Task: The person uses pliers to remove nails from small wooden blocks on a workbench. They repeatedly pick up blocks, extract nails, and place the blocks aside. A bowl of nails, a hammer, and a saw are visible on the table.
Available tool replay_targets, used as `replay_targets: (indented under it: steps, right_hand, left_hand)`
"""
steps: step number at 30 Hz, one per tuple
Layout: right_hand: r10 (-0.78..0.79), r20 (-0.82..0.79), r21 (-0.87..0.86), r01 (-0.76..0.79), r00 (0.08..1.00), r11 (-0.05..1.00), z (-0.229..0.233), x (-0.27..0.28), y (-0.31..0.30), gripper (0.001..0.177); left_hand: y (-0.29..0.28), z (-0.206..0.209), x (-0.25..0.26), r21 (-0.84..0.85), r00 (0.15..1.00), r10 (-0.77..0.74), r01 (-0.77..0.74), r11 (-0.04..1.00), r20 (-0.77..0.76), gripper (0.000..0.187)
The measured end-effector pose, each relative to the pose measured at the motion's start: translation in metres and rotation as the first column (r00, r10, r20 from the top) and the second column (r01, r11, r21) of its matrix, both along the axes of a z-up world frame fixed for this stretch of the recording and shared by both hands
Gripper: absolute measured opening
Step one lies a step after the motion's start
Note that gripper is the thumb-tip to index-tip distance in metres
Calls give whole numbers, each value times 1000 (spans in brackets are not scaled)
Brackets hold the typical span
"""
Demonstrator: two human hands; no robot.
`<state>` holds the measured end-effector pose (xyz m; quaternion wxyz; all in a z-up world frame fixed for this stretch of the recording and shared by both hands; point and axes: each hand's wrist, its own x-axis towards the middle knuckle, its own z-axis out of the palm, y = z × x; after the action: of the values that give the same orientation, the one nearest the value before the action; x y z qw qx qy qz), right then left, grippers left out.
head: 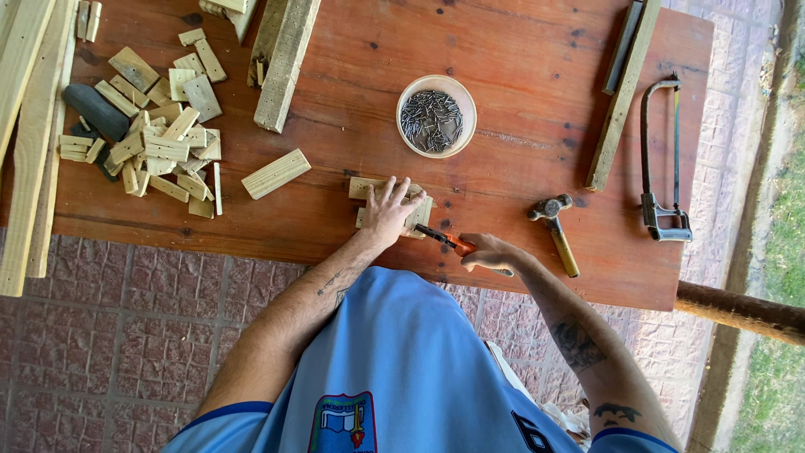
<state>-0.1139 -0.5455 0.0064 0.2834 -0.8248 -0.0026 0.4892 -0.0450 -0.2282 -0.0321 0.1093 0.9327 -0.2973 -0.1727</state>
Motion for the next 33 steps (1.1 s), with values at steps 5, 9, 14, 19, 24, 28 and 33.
replay_targets:
  steps: [5, 9, 14, 19, 24, 28, 33]
  right_hand:
    - [210, 202, -259, -154, 957, 954, 9, -4, 11, 61]
    - [289, 459, -328, -143, 840, 934, 51, -12, 27, 63]
    - [382, 636, -371, -168, 671, 913, 6, -28, 16, 87]
    - [481, 535, -500, -199, 695, 843, -26, -32, 15, 93]
    - [377, 520, -414, -159, 766, 896, -29, -32, 19, 62]
    - [447, 593, -487, -143, 670, 861, 0, -28, 30, 44]
    - [176, 716, -284, 51, 675, 957, -15, -48, 31, 42]
  left_hand:
    - [2, -3, 4, -8, 1000, 1, -1, 1000, -14, 113]
    - [4, -5, 3, -19, 1000, -2, 2, 1000, -10, 115]
    - [3, -5, 3, -5, 1000, -17, 17, 1000, -19, 116]
    - [5, -4, 5, 11, 1000, -26, 26, 1000, -9, 116]
    - [4, 2, 4, 25, 999, -27, 27, 999, -22, 113]
    - [6, 5, 5, 41, 999, -40, 40, 998, 1, 114]
    - [5, 4, 6, 40, 1000, -31, 31, 999, 3, 112]
